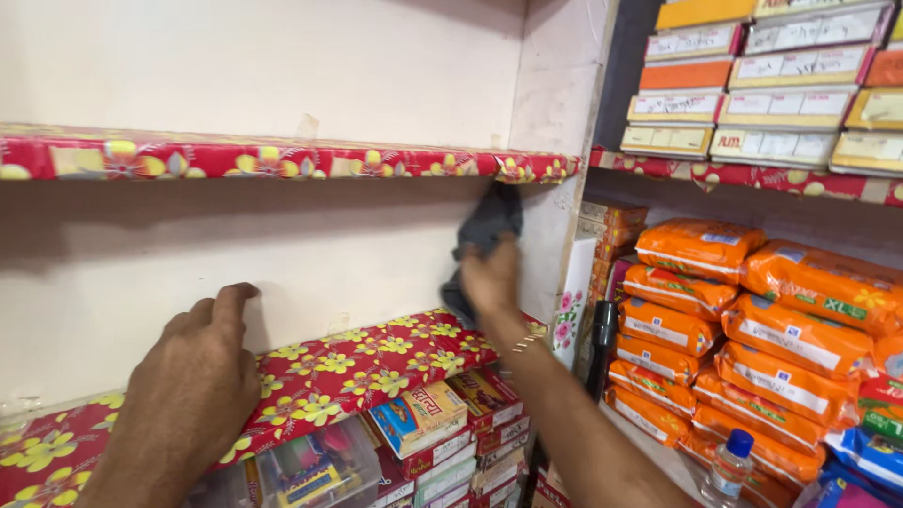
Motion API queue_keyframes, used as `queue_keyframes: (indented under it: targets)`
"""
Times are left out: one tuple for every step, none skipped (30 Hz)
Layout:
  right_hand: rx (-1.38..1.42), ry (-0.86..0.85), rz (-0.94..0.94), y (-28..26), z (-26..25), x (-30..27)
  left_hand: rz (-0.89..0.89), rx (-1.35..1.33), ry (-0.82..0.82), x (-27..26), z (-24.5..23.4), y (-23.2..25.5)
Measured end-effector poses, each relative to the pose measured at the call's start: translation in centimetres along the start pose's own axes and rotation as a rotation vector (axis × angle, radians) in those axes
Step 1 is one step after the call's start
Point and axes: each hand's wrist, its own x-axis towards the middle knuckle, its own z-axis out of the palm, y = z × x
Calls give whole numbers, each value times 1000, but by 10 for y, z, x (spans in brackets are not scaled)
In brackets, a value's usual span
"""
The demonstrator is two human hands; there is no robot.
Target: The person wipes the interior surfaces of a wooden shelving unit with a dark cloth. They clean the back wall and the edges of the shelves, moving from the upper sections down to the lower ones. The shelves are stocked with various packaged goods.
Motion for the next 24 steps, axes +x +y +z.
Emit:
queue_keyframes:
  targets:
    - [-87, 53, -149, -4, 16, -13, 8, -5, 2, 0, 1, 0]
    - [-175, 104, -298, -20, 40, -34, -4, 3, -7, 0, 2, 1]
    - [-259, 152, -452, -46, 57, -51, -18, 11, -9, -1, 2, 0]
    - [-114, 9, -475, -73, 62, -71, -31, 20, -10, 0, 2, -1]
    - [-211, -319, -402, -95, 55, -93, -37, 27, -13, 0, 3, -1]
    - [-214, -438, -591, -115, 45, -101, -43, 35, -17, 1, 5, -3]
    - [-217, -563, -779, -130, 36, -106, -53, 41, -22, 0, 7, -5]
    - [-186, -577, -940, -136, 27, -103, -45, 81, -29, 0, 8, -6]
    - [-153, -589, -1103, -135, 18, -95, -38, 121, -32, 2, 10, -7]
    - [-119, -600, -1267, -130, 10, -86, -32, 161, -36, 2, 10, -8]
    - [-163, -565, -1223, -121, 3, -73, -20, 104, -9, 1, 9, -8]
    - [-207, -528, -1178, -109, -5, -61, -7, 48, 18, -1, 9, -7]
    - [-186, -494, -952, -96, -13, -55, 3, -4, 48, -2, 7, -6]
    - [-165, -460, -726, -84, -17, -49, -1, -4, 47, -1, 5, -4]
    - [-220, -326, -650, -73, -16, -44, -2, -5, 41, 0, 4, -2]
    - [-273, -191, -572, -65, -9, -38, -4, -6, 35, -1, 3, -1]
    - [-211, -104, -484, -63, 4, -32, -9, 3, 22, -1, 3, 0]
    - [-148, -17, -396, -65, 19, -27, -14, 12, 9, -1, 2, 0]
    - [-88, 73, -310, -73, 29, -26, -17, 18, -1, 0, 2, 0]
    - [-48, 6, -360, -84, 37, -39, -25, 13, 1, 0, 1, 0]
    - [-15, -55, -413, -102, 44, -57, -26, 1, 4, 1, 1, 0]
    - [129, -135, -374, -129, 53, -75, -27, -10, 7, 1, 1, 1]
    - [204, -424, -188, -151, 43, -95, 7, -38, 92, 0, 0, 2]
    - [275, -710, 5, -175, 33, -124, 40, -67, 177, -2, -1, 1]
